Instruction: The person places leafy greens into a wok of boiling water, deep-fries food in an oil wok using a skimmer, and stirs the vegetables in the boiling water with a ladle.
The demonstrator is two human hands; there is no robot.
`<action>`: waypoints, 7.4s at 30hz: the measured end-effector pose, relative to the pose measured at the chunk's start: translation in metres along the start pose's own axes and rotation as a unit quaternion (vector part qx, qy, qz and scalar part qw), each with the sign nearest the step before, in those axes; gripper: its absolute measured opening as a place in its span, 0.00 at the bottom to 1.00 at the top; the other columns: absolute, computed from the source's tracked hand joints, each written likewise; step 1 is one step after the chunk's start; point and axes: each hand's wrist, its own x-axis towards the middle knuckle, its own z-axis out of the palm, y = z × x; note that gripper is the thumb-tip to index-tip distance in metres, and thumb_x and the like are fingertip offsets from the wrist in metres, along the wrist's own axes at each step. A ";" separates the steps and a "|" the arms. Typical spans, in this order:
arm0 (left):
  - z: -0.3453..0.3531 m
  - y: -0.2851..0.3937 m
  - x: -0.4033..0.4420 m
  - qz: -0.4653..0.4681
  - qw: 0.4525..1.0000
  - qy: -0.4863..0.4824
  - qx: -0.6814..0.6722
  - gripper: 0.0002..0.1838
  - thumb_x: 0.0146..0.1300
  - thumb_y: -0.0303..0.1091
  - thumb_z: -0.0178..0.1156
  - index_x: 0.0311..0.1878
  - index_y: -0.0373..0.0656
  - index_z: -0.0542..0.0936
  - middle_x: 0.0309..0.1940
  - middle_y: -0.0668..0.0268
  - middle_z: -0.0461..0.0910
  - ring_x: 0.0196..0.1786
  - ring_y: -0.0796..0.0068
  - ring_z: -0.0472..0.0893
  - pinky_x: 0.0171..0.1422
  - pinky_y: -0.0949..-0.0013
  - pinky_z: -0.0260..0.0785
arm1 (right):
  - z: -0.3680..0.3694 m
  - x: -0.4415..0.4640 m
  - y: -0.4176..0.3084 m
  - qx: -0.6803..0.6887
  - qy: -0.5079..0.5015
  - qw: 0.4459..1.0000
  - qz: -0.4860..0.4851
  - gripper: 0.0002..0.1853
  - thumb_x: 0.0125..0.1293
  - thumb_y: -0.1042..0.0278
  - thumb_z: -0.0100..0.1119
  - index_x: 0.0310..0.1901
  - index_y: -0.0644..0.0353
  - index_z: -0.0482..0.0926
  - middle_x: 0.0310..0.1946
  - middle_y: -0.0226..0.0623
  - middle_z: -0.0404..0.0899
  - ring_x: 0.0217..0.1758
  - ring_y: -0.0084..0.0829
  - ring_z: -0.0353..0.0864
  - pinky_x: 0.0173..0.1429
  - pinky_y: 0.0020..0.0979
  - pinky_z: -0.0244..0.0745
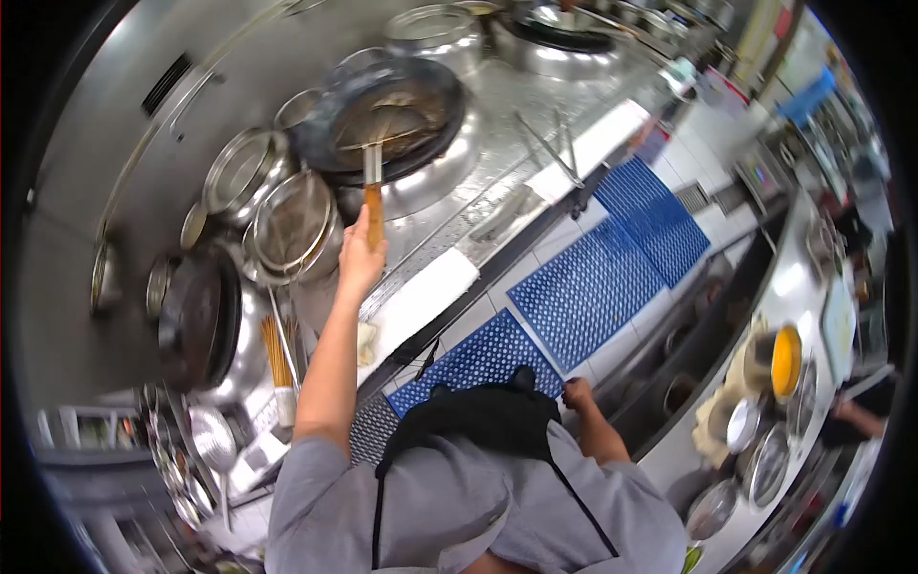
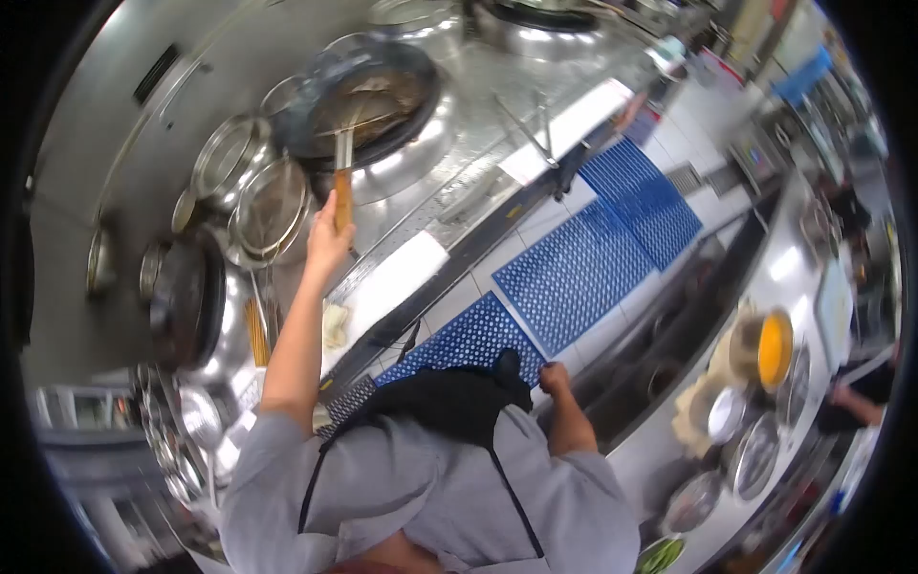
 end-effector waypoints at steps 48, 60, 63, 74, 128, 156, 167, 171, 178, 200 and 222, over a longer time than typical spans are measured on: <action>-0.226 -0.190 -0.367 -0.328 0.805 0.230 -0.439 0.14 0.69 0.24 0.58 0.56 0.35 0.82 0.21 0.72 0.76 0.19 0.87 0.69 0.23 0.80 0.60 | 0.211 -0.246 -0.358 0.423 -0.402 0.809 -0.074 0.27 0.78 0.43 0.44 0.47 0.61 0.84 0.34 0.41 0.85 0.29 0.32 0.79 0.30 0.31 0.74; -0.252 -0.202 -0.360 -0.291 0.872 0.263 -0.294 0.16 0.67 0.21 0.58 0.58 0.35 0.81 0.24 0.76 0.74 0.26 0.87 0.70 0.31 0.78 0.63 | 0.367 -0.219 -0.252 -0.021 -0.494 0.869 0.002 0.12 0.73 0.64 0.58 0.49 0.64 0.81 0.36 0.38 0.85 0.35 0.30 0.85 0.39 0.31 0.83; -0.265 -0.220 -0.354 -0.237 0.905 0.264 -0.236 0.19 0.64 0.20 0.59 0.59 0.38 0.82 0.36 0.69 0.79 0.37 0.83 0.77 0.40 0.76 0.71 | 0.418 -0.195 -0.236 -0.016 -0.485 0.874 0.037 0.15 0.76 0.64 0.51 0.57 0.64 0.76 0.42 0.40 0.84 0.39 0.34 0.86 0.40 0.36 0.86; -0.384 -0.314 -0.300 0.028 0.958 0.179 0.221 0.37 0.60 0.28 0.64 0.74 0.37 0.66 0.67 0.46 0.72 0.70 0.42 0.69 0.77 0.51 0.58 | 0.586 -0.107 -0.161 0.239 -0.285 0.928 -0.034 0.17 0.79 0.57 0.48 0.61 0.56 0.74 0.51 0.42 0.83 0.54 0.37 0.84 0.49 0.43 0.85; -0.339 -0.384 -0.237 -0.001 0.969 0.175 0.176 0.19 0.67 0.45 0.61 0.26 0.41 0.84 0.25 0.52 0.85 0.31 0.51 0.85 0.45 0.52 0.76 | 0.461 -0.448 -0.486 -0.023 -0.093 0.840 -0.534 0.21 0.62 0.80 0.58 0.58 0.68 0.73 0.20 0.35 0.74 0.11 0.27 0.71 0.14 0.32 0.66; -0.351 -0.379 -0.236 -0.065 0.977 0.124 0.162 0.21 0.63 0.48 0.61 0.23 0.40 0.86 0.22 0.51 0.83 0.29 0.49 0.85 0.41 0.52 0.79 | 0.449 -0.447 -0.644 0.384 -0.571 0.724 -0.047 0.16 0.72 0.73 0.53 0.54 0.75 0.64 0.28 0.33 0.72 0.22 0.21 0.73 0.21 0.20 0.72; -0.361 -0.365 -0.237 -0.061 0.981 0.107 0.152 0.20 0.64 0.48 0.62 0.26 0.40 0.86 0.24 0.50 0.84 0.30 0.48 0.85 0.41 0.50 0.78 | 0.443 -0.474 -0.503 0.094 -0.397 0.885 -0.225 0.23 0.69 0.73 0.57 0.63 0.74 0.67 0.26 0.31 0.75 0.16 0.20 0.70 0.14 0.24 0.64; -0.364 -0.365 -0.236 -0.054 0.981 0.112 0.151 0.20 0.63 0.47 0.62 0.26 0.41 0.86 0.23 0.51 0.84 0.29 0.48 0.85 0.40 0.51 0.78 | 0.436 -0.475 -0.511 -0.106 -0.275 0.870 -0.396 0.34 0.65 0.78 0.61 0.72 0.72 0.62 0.22 0.30 0.76 0.14 0.22 0.73 0.15 0.25 0.67; -0.364 -0.368 -0.237 -0.063 0.979 0.112 0.160 0.19 0.62 0.46 0.61 0.24 0.41 0.86 0.21 0.51 0.83 0.26 0.49 0.84 0.37 0.51 0.78 | 0.455 -0.422 -0.636 -0.139 -0.090 0.821 -0.546 0.12 0.58 0.79 0.57 0.45 0.65 0.81 0.18 0.37 0.78 0.14 0.29 0.76 0.16 0.34 0.67; -0.363 -0.367 -0.238 -0.086 0.979 0.116 0.146 0.20 0.61 0.47 0.62 0.24 0.40 0.86 0.22 0.50 0.83 0.29 0.47 0.85 0.40 0.49 0.78 | 0.456 -0.418 -0.703 0.341 -0.531 0.763 -0.141 0.06 0.63 0.79 0.57 0.35 0.66 0.68 0.28 0.38 0.74 0.24 0.25 0.76 0.23 0.19 0.73; -0.370 -0.362 -0.233 -0.066 0.977 0.095 0.179 0.20 0.62 0.47 0.61 0.23 0.41 0.86 0.20 0.50 0.82 0.26 0.47 0.84 0.37 0.51 0.78 | 0.436 -0.424 -0.632 -0.130 -0.163 0.828 -0.520 0.20 0.60 0.80 0.59 0.56 0.67 0.78 0.18 0.33 0.77 0.14 0.26 0.75 0.17 0.30 0.68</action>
